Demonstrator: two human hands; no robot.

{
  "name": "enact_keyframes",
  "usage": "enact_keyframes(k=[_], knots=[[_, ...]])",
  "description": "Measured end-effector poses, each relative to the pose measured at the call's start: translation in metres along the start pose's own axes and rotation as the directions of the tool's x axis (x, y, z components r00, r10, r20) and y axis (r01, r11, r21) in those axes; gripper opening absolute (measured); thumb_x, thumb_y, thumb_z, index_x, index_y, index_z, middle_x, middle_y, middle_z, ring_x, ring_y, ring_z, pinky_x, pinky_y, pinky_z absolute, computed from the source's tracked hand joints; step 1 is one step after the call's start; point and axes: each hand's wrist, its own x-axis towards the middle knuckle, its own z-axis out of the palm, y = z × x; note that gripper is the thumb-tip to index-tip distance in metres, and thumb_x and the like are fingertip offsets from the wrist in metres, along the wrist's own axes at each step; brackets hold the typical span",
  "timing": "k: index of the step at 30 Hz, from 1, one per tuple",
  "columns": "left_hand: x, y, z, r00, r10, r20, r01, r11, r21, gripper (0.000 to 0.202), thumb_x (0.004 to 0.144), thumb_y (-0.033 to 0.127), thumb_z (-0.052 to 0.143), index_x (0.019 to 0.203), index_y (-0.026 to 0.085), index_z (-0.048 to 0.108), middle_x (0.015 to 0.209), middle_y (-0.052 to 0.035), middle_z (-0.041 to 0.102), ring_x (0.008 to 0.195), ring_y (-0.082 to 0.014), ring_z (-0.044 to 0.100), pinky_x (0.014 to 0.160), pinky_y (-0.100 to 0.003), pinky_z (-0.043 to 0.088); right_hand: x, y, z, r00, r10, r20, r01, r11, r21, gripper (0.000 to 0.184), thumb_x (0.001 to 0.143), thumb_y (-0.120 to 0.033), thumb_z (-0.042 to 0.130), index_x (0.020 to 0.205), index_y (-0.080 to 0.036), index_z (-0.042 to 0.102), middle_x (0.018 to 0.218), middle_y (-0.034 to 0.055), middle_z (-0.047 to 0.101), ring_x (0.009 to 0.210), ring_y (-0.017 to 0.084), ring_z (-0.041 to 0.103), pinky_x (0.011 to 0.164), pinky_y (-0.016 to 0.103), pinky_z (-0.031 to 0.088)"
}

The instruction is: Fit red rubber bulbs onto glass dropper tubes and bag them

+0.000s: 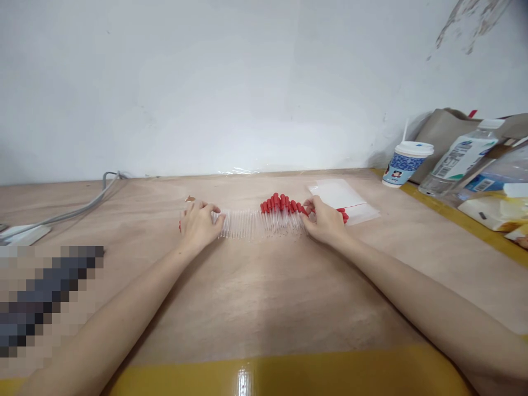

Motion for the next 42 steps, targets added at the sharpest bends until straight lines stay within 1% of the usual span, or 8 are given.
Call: enact_keyframes(k=[4,9,21,27,30,34,37,42], knots=[[0.004,-0.01,0.006,0.997,-0.063,0.048,0.062,0.998,0.029,0.031,0.072,0.047,0.053,0.079,0.02,0.065,0.095,-0.0104,0.056,0.104,-0.031,0.046,0.087,-0.046,0.034,-0.014,-0.009,0.007,0.987,-0.143,-0.069,0.142,0.99,-0.016,0.021,0.075,-0.027,0.053,0.095,-0.021,0.055,0.084,0.0024,0.063,0.081,0.018,0.056,0.052,0.024,0.032],[0.001,-0.001,0.007,0.992,-0.088,0.09,0.083,0.994,0.065,0.034,0.072,0.048,0.051,0.075,0.019,0.068,0.097,-0.0127,0.056,0.102,-0.0336,0.046,0.086,-0.048,0.034,-0.021,-0.012,0.008,0.954,-0.277,-0.114,0.271,0.96,-0.062,0.014,0.079,-0.027,0.051,0.085,-0.02,0.061,0.08,0.0041,0.063,0.081,0.018,0.054,0.052,0.025,0.032],[0.001,0.006,0.002,0.982,-0.129,0.141,0.109,0.984,0.142,0.031,0.07,0.042,0.051,0.072,0.019,0.071,0.094,-0.0154,0.056,0.098,-0.036,0.046,0.084,-0.049,0.034,-0.023,-0.013,0.011,0.945,-0.314,-0.091,0.307,0.948,-0.079,0.014,0.079,-0.026,0.051,0.086,-0.02,0.062,0.079,0.0029,0.064,0.081,0.018,0.053,0.052,0.026,0.031],[0.002,0.002,0.005,0.982,-0.139,0.129,0.132,0.99,0.059,0.026,0.073,0.037,0.05,0.07,0.018,0.068,0.094,-0.0147,0.056,0.1,-0.0354,0.044,0.085,-0.048,0.036,-0.022,-0.013,0.012,0.939,-0.325,-0.112,0.322,0.946,-0.045,0.013,0.08,-0.026,0.052,0.086,-0.02,0.062,0.08,0.0033,0.064,0.081,0.018,0.052,0.057,0.026,0.035],[-0.003,0.011,0.005,0.999,0.037,0.033,-0.033,0.994,-0.101,0.023,0.079,0.032,0.046,0.077,0.015,0.061,0.092,-0.013,0.056,0.097,-0.0296,0.046,0.084,-0.042,0.04,-0.021,-0.016,0.011,0.923,-0.364,-0.125,0.37,0.928,0.035,0.014,0.082,-0.026,0.051,0.087,-0.019,0.062,0.081,0.0044,0.063,0.081,0.018,0.051,0.067,0.028,0.038],[-0.019,0.03,0.011,0.932,0.362,-0.019,-0.344,0.868,-0.357,0.02,0.087,0.027,0.038,0.09,0.014,0.053,0.086,-0.008,0.059,0.081,-0.0194,0.055,0.073,-0.034,0.046,-0.022,-0.021,0.01,0.894,-0.441,-0.077,0.447,0.888,0.105,0.017,0.085,-0.027,0.049,0.089,-0.018,0.062,0.085,0.006,0.062,0.082,0.018,0.051,0.076,0.032,0.037],[-0.032,0.038,0.019,0.888,0.457,-0.039,-0.432,0.804,-0.409,0.02,0.089,0.026,0.038,0.096,0.015,0.053,0.086,-0.0063,0.064,0.077,-0.0179,0.06,0.067,-0.031,0.049,-0.023,-0.025,0.01,0.873,-0.484,-0.064,0.488,0.866,0.11,0.017,0.086,-0.026,0.047,0.09,-0.018,0.061,0.086,0.0062,0.062,0.081,0.018,0.051,0.075,0.033,0.037],[-0.039,0.037,0.026,0.802,0.575,-0.161,-0.584,0.698,-0.414,0.026,0.09,0.019,0.039,0.11,0.018,0.056,0.099,-0.0065,0.066,0.085,-0.0162,0.063,0.073,-0.029,0.052,-0.026,-0.03,0.012,0.835,-0.545,-0.074,0.55,0.827,0.118,0.016,0.086,-0.022,0.047,0.095,-0.017,0.06,0.087,0.0062,0.062,0.077,0.017,0.053,0.075,0.033,0.037]])
